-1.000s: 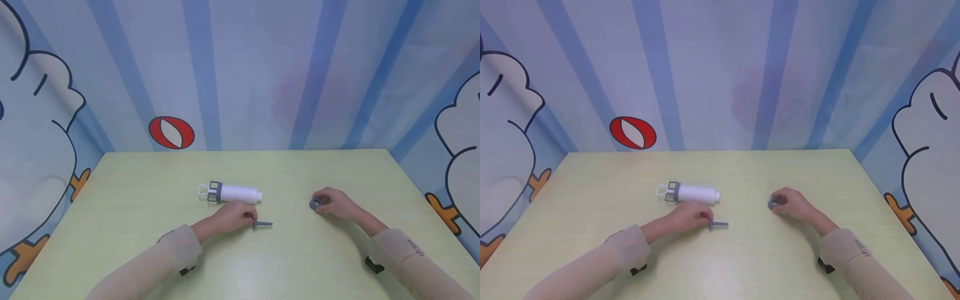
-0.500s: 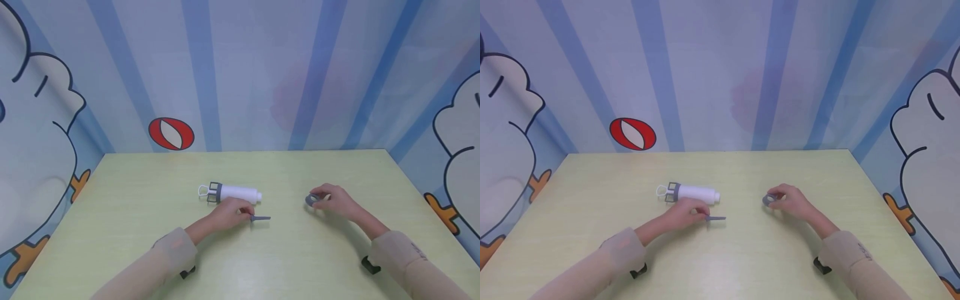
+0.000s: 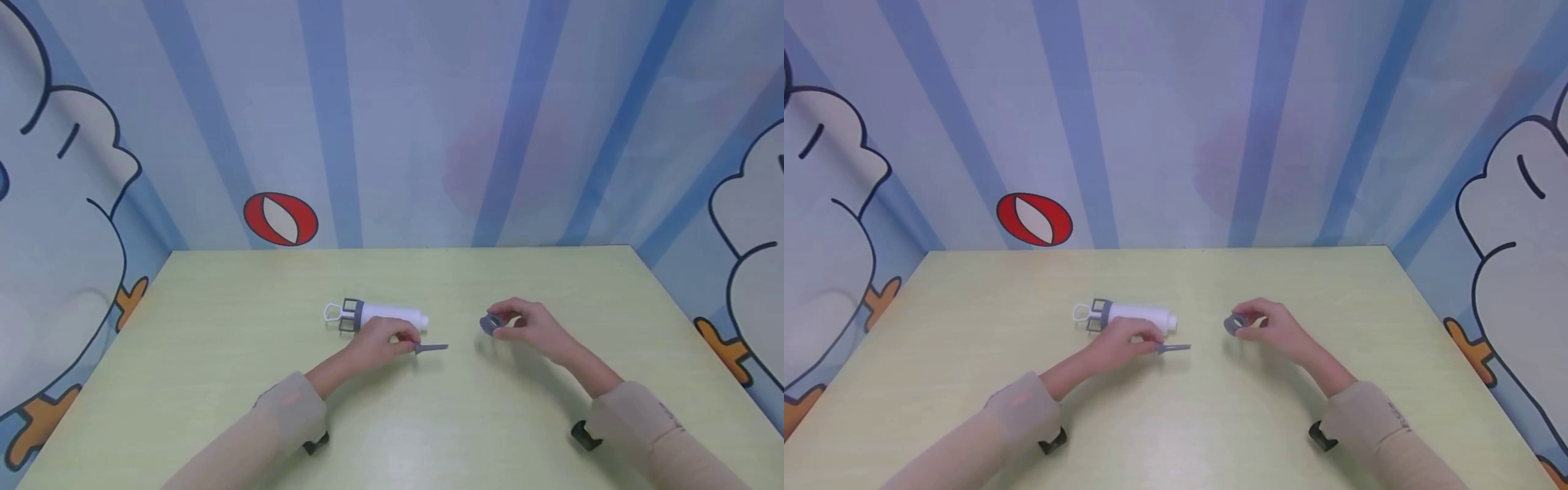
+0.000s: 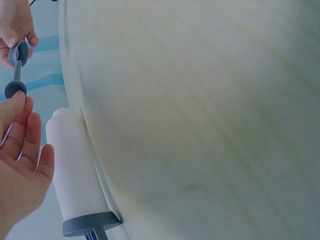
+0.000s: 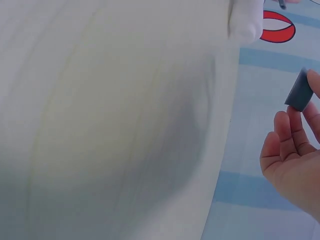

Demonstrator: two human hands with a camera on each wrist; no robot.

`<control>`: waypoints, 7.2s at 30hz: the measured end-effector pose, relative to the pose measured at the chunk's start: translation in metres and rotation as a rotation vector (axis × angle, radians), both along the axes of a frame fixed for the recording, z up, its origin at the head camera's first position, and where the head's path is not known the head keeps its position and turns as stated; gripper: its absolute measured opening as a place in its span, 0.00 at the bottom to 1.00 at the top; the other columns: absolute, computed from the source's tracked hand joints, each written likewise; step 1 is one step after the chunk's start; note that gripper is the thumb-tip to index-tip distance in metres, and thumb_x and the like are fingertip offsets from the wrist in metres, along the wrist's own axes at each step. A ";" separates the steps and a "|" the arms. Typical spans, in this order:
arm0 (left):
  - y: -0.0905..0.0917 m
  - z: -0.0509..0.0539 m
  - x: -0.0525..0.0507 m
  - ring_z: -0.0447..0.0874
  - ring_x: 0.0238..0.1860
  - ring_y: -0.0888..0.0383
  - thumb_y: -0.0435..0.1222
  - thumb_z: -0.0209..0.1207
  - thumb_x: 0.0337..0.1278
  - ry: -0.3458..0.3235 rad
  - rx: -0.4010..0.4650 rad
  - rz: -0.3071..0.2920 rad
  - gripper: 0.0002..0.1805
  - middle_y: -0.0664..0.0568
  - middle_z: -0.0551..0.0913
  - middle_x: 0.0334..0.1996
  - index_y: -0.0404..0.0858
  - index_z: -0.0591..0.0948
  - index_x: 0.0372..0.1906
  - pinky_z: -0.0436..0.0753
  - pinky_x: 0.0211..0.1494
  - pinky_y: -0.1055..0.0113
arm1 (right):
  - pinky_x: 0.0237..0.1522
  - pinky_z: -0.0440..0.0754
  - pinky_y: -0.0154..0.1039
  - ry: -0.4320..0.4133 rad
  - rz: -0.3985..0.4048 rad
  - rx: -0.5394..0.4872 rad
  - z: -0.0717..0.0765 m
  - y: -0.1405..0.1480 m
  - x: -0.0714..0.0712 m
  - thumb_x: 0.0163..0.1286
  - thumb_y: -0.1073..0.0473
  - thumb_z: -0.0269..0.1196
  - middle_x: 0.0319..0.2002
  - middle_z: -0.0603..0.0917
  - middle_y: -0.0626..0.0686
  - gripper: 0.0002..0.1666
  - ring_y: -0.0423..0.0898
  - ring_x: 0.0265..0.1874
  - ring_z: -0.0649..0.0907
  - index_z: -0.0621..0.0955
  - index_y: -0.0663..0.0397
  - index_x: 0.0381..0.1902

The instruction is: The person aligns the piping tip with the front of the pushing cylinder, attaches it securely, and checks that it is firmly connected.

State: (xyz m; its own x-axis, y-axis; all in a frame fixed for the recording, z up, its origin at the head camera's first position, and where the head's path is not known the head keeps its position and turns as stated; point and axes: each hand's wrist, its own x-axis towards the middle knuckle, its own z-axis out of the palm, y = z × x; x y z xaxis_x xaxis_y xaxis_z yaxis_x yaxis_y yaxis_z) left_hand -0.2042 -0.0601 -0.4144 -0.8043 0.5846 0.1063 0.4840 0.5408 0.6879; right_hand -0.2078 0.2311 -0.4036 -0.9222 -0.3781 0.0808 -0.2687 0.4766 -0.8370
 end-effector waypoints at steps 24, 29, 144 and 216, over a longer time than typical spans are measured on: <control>0.014 0.003 -0.004 0.78 0.32 0.67 0.34 0.59 0.50 0.006 0.078 0.030 0.03 0.58 0.82 0.29 0.43 0.81 0.31 0.75 0.43 0.71 | 0.34 0.78 0.33 -0.149 0.100 -0.219 0.001 -0.035 0.011 0.53 0.71 0.60 0.34 0.80 0.46 0.21 0.40 0.32 0.79 0.73 0.72 0.46; 0.018 0.002 -0.005 0.78 0.32 0.67 0.34 0.59 0.50 0.001 0.085 0.031 0.03 0.58 0.82 0.29 0.43 0.81 0.31 0.74 0.43 0.72 | 0.35 0.79 0.33 -0.196 0.109 -0.236 -0.001 -0.039 0.013 0.54 0.69 0.60 0.34 0.80 0.45 0.21 0.42 0.32 0.79 0.72 0.70 0.47; -0.007 0.017 -0.051 0.75 0.46 0.55 0.44 0.65 0.42 0.108 -0.541 -0.076 0.28 0.53 0.78 0.48 0.48 0.73 0.54 0.73 0.48 0.59 | 0.28 0.76 0.34 -0.250 0.166 -0.172 -0.013 -0.030 0.010 0.54 0.65 0.62 0.29 0.80 0.53 0.22 0.39 0.26 0.79 0.73 0.71 0.46; 0.003 0.033 -0.013 0.76 0.39 0.61 0.50 0.63 0.43 0.250 -0.434 -0.132 0.27 0.56 0.79 0.44 0.51 0.73 0.53 0.74 0.39 0.66 | 0.36 0.78 0.45 -0.248 0.258 -0.158 0.000 -0.054 -0.002 0.60 0.58 0.59 0.34 0.81 0.57 0.23 0.50 0.30 0.80 0.68 0.64 0.50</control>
State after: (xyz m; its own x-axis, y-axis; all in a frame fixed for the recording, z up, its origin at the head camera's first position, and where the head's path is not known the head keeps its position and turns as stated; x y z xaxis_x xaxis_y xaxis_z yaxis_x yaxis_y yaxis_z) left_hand -0.2173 -0.0572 -0.3812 -0.7017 0.7124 0.0108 0.6882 0.6739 0.2687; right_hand -0.2095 0.1771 -0.4032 -0.7974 -0.6008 -0.0564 -0.1434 0.2795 -0.9494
